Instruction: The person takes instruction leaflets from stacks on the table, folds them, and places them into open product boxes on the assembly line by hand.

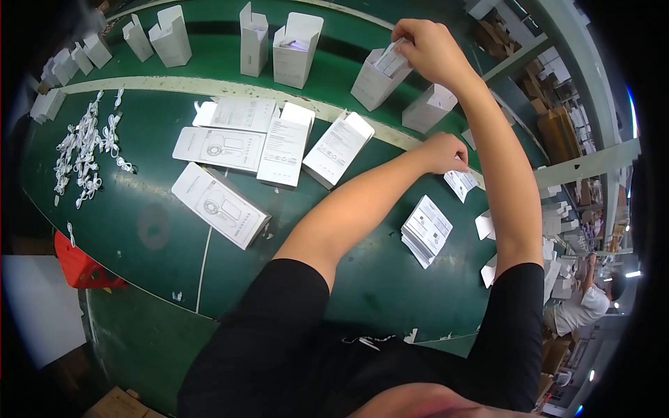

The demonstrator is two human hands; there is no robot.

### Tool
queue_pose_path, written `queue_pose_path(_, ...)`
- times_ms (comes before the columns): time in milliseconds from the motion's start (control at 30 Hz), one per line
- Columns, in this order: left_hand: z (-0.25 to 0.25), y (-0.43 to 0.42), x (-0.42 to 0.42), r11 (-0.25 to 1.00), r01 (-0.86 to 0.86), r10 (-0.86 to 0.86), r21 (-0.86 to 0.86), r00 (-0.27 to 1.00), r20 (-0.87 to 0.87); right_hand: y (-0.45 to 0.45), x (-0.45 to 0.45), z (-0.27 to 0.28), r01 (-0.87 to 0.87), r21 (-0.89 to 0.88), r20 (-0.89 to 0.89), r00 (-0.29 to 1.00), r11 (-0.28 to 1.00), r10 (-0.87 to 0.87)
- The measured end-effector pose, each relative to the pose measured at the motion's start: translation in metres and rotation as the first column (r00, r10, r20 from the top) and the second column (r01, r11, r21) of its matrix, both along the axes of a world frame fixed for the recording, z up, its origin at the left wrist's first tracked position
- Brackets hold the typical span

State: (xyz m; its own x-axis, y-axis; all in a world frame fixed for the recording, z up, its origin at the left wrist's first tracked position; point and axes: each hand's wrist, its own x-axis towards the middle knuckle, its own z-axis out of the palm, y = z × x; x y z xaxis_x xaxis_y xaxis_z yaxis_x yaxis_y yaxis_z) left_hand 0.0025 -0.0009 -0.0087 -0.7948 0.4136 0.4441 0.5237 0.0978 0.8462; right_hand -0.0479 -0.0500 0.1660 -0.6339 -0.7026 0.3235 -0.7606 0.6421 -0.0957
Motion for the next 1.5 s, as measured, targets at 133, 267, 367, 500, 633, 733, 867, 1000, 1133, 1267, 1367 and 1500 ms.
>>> queue_pose_path(133, -0.003, 0.004, -0.002, 1.0, 0.015, -0.016, 0.013, 1.0, 0.024, -0.015, -0.002, 0.001, 0.031, 0.081, 0.12, 0.992, 0.996, -0.041)
queue_pose_path(267, -0.008, 0.006, -0.005, 0.999, 0.007, -0.007, 0.042, 1.0, -0.016, -0.023, -0.002, 0.008, 0.039, 0.018, 0.271, 0.962, 0.999, -0.042)
queue_pose_path(367, -0.008, 0.007, -0.004, 0.999, 0.008, -0.007, 0.048, 1.0, -0.007, -0.029, -0.006, 0.011, 0.008, 0.027, 0.323, 0.946, 1.0, -0.016)
queue_pose_path(500, -0.004, 0.005, -0.002, 0.999, -0.025, 0.025, 0.025, 1.0, -0.016, -0.042, -0.011, 0.003, 0.015, 0.112, 0.318, 0.947, 0.994, -0.05)
queue_pose_path(633, -0.019, 0.022, -0.011, 0.987, -0.096, 0.109, 0.127, 0.988, -0.107, -0.048, -0.01, -0.01, 0.053, 0.241, 0.309, 0.942, 0.969, -0.128)
queue_pose_path(733, -0.02, 0.026, -0.014, 0.975, -0.126, 0.146, 0.182, 0.984, -0.105, -0.047, -0.007, -0.013, 0.074, 0.188, 0.344, 0.929, 0.979, -0.136)
queue_pose_path(867, -0.018, 0.019, -0.011, 0.986, -0.089, 0.106, 0.141, 0.988, -0.116, -0.041, -0.001, -0.012, 0.089, 0.057, 0.46, 0.882, 0.994, -0.106)
queue_pose_path(1000, -0.014, 0.015, -0.01, 0.996, -0.091, 0.093, 0.023, 0.992, -0.087, -0.043, 0.007, 0.0, 0.045, 0.033, 0.458, 0.887, 0.998, -0.055)
queue_pose_path(1133, -0.013, 0.014, -0.008, 0.996, -0.081, 0.084, 0.04, 0.993, -0.08, -0.045, -0.001, -0.001, -0.086, 0.051, -0.155, 0.983, 0.995, 0.093)
queue_pose_path(1267, -0.011, 0.012, -0.008, 0.996, -0.056, 0.06, 0.072, 0.996, -0.059, -0.054, 0.018, 0.017, 0.019, 0.15, -0.235, 0.972, 0.989, 0.017)
queue_pose_path(1367, -0.019, 0.019, -0.012, 0.986, -0.085, 0.103, 0.141, 0.987, -0.124, -0.064, 0.029, 0.019, 0.108, 0.269, -0.24, 0.97, 0.957, -0.043)
queue_pose_path(1500, -0.031, 0.039, -0.027, 0.972, -0.157, 0.192, 0.178, 0.961, -0.2, -0.077, 0.025, 0.008, 0.087, 0.372, -0.301, 0.953, 0.924, 0.032)
